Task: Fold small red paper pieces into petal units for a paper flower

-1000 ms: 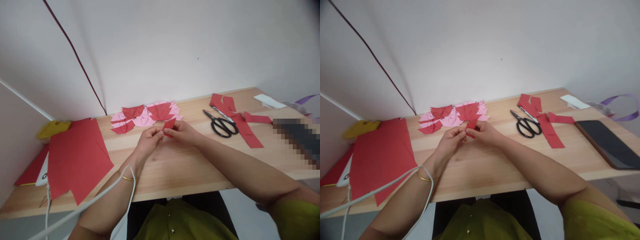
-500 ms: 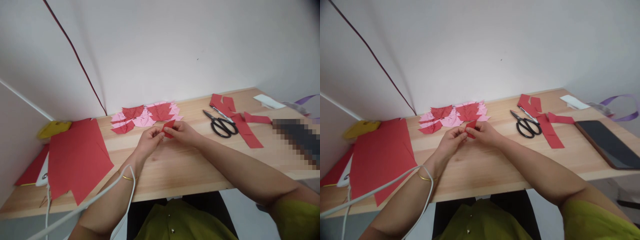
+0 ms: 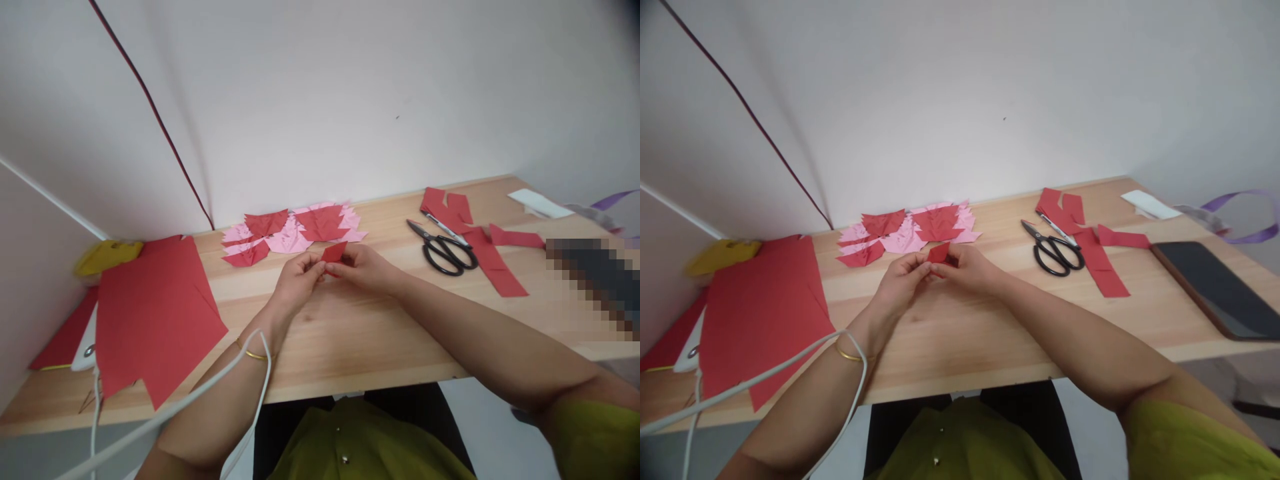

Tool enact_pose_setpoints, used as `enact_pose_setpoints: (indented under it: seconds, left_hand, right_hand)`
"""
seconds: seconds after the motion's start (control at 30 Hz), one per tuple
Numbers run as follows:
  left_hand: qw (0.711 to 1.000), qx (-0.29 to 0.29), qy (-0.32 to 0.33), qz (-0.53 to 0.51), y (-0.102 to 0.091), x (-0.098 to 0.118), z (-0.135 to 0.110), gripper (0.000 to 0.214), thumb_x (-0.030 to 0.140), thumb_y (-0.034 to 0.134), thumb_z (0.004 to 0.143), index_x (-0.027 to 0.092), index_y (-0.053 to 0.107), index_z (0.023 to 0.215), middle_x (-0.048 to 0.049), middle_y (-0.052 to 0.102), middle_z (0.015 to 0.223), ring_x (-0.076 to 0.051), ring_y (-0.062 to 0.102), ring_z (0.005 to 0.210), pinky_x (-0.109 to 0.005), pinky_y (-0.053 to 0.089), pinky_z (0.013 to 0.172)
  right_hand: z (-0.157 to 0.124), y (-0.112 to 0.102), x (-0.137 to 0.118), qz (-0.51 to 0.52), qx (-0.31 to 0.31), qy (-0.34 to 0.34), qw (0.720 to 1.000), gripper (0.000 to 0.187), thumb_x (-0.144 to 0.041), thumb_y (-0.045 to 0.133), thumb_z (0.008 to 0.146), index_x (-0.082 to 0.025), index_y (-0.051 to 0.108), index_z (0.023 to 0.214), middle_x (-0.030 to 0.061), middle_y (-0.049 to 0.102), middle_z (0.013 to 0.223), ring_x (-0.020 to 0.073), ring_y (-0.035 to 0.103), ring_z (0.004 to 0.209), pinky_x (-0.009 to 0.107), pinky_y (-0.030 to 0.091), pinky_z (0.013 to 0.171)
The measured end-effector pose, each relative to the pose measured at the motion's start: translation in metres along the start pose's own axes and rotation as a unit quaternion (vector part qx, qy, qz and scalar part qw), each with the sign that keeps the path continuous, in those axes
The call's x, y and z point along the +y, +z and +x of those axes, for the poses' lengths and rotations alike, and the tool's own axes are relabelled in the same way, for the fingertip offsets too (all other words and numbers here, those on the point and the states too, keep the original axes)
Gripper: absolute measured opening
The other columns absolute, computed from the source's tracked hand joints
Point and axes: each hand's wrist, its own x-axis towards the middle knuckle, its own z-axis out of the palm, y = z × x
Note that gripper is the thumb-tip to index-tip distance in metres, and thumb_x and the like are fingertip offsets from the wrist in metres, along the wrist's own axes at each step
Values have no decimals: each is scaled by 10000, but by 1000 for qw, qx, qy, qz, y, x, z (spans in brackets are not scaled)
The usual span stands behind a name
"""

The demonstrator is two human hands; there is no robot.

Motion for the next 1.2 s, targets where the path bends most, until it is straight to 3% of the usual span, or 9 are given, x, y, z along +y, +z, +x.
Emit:
enact_pose_setpoints:
  seconds: [0.27,0.43,0.57,0.7,0.83,0.93,1.0,1.13,1.2]
  left_hand:
    - [983,-43,-85,-159,3,5,-4,231,281,749,623,120,619,726,-4,594,667,-66,488,550,-210,403,565]
    - [1000,24,-4,18,1,0,-3,175,297,682,699,140,608,719,19,568,627,-78,475,559,-208,366,559]
    - [996,16,31,81,2,0,-3,145,288,639,734,148,605,728,21,574,649,-90,485,586,-215,371,573]
    - [1000,-3,-14,-26,3,3,-3,180,295,686,687,142,596,713,28,558,622,-72,473,548,-211,374,568]
    - [986,-43,-81,-137,0,4,-2,234,292,744,639,127,615,744,16,563,614,-68,471,529,-219,397,566]
    - [972,-84,-106,-194,-3,6,-3,246,276,752,649,119,637,801,10,557,611,-70,465,519,-251,441,588]
    - [962,-107,-124,-218,-4,9,-4,252,262,749,659,121,649,842,10,549,609,-70,462,512,-270,461,602]
    - [945,-148,-168,-240,-5,14,-7,207,244,747,666,133,659,816,4,551,622,-69,465,507,-288,479,607]
    - [940,-160,-185,-238,-5,15,-8,193,249,750,665,136,659,793,-2,563,639,-73,474,514,-292,482,606]
  right_hand:
    - [0,-5,-12,80,-95,-45,991,293,-432,531,862,-151,615,873,55,656,823,166,622,806,313,488,763]
    - [1,-2,-4,8,-39,-10,999,300,-440,529,850,-152,600,801,13,590,730,125,528,675,249,426,630]
    - [0,-3,-5,-32,-56,-22,998,337,-419,485,875,-155,538,672,-19,485,626,95,424,586,227,345,558]
    - [-1,-5,-8,2,-55,-27,998,347,-449,494,873,-154,569,706,-3,548,668,112,494,634,240,398,613]
    - [1,-6,-5,113,-63,14,992,401,-520,447,887,-158,607,824,43,652,797,161,612,770,304,478,763]
    - [3,-6,-1,224,-7,61,973,437,-567,383,897,-176,577,872,57,652,826,168,630,785,333,504,784]
    - [3,-7,0,263,13,55,963,350,-526,473,875,-189,560,906,46,643,856,157,630,794,330,509,793]
    - [0,-10,-1,270,-103,2,957,355,-357,676,783,-220,531,1076,28,645,938,157,645,829,341,523,790]
    - [-2,-10,-3,256,-123,-14,959,313,-317,696,771,-199,563,1028,30,648,920,152,646,825,324,524,776]
